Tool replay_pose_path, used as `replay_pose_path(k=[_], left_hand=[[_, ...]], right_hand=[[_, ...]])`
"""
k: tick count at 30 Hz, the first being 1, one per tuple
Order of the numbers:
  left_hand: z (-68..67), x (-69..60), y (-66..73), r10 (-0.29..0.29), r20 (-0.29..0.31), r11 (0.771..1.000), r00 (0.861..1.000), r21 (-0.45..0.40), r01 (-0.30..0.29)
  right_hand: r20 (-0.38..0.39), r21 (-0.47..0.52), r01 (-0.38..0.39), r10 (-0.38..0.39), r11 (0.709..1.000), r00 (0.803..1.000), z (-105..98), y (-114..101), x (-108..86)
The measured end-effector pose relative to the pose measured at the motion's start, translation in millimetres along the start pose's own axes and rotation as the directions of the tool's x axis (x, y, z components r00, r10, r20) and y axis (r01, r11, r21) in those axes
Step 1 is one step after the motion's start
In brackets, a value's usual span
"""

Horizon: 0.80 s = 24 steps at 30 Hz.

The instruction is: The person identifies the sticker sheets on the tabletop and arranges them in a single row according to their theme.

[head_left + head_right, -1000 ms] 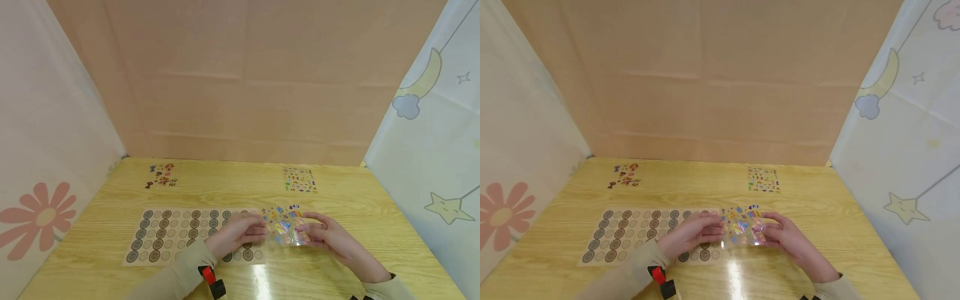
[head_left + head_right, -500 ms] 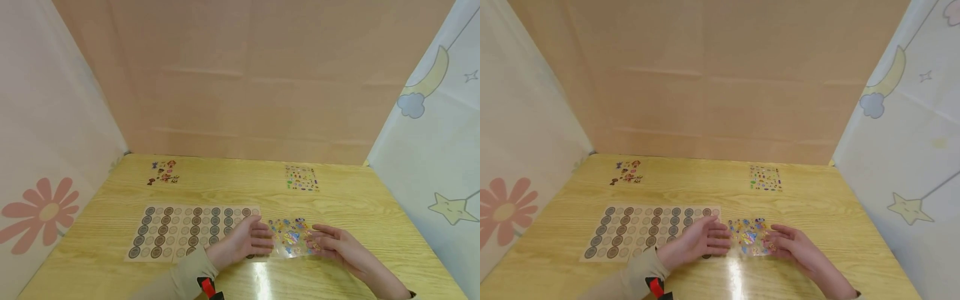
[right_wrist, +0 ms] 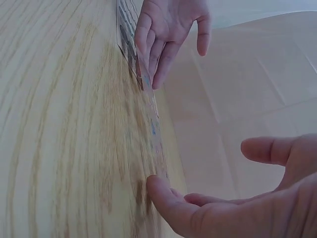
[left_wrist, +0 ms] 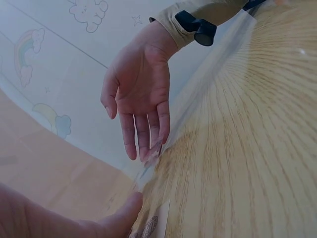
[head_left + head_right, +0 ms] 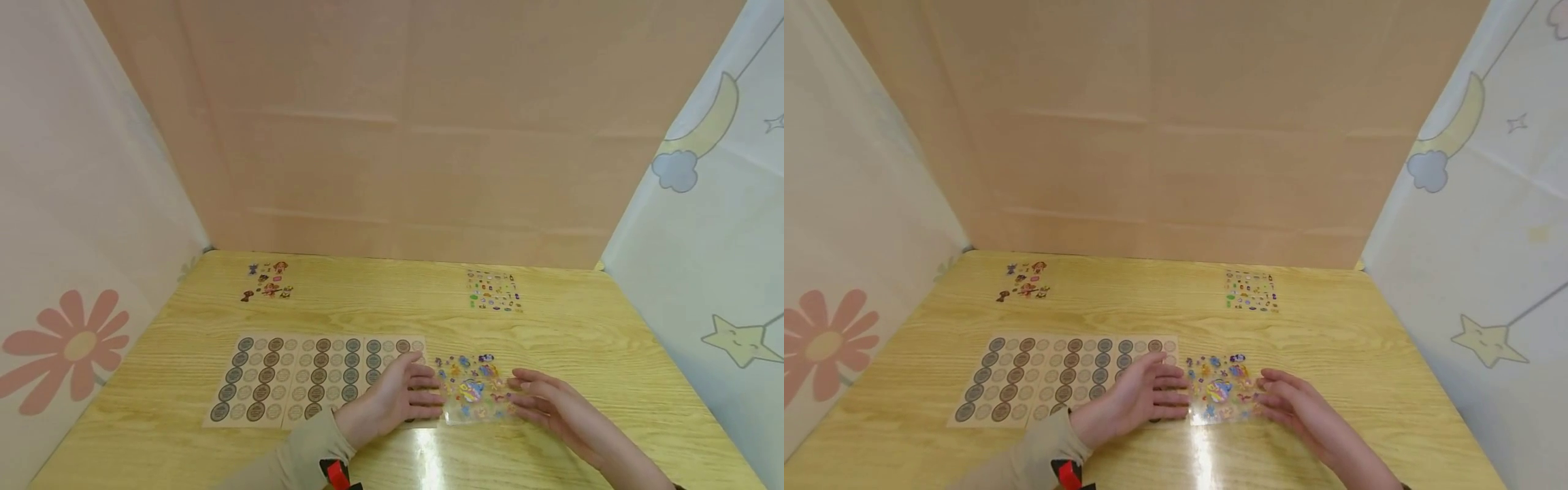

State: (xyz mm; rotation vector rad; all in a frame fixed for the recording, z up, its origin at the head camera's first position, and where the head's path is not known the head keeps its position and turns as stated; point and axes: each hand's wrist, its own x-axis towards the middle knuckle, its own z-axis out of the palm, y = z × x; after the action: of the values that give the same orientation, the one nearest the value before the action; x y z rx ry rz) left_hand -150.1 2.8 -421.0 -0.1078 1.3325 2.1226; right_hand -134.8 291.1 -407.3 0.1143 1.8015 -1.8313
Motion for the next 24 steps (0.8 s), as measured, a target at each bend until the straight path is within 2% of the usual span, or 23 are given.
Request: replay_pose_path(k=[5, 13, 20, 24], left_hand=[[0.8, -0.6, -0.3, 0.026, -0.037, 1.0, 0.999, -0.007, -0.026], [0.8, -2.9, 0.3, 0.024, -0.036, 1.0, 0.999, 0.015, -0.023], [1.8, -3.7, 0.3, 0.055, -0.072, 0.989, 0.996, 0.138, -0.045], [1.9, -4.4, 0.5, 0.066, -0.079, 0.983, 0.995, 0.177, -0.052]], right_hand=[[0.007, 0.006, -0.004, 0.004, 1.0, 1.0, 0, 0, 0.8], [0.068, 0.069, -0.026, 0.021, 0.997, 0.997, -5, 0, 3.3], [0.138, 0.119, -0.017, 0.0, 0.993, 0.99, -12, 0, 1.8], [0.156, 0.139, -0.013, -0.009, 0.99, 0.988, -13, 1, 0.8]])
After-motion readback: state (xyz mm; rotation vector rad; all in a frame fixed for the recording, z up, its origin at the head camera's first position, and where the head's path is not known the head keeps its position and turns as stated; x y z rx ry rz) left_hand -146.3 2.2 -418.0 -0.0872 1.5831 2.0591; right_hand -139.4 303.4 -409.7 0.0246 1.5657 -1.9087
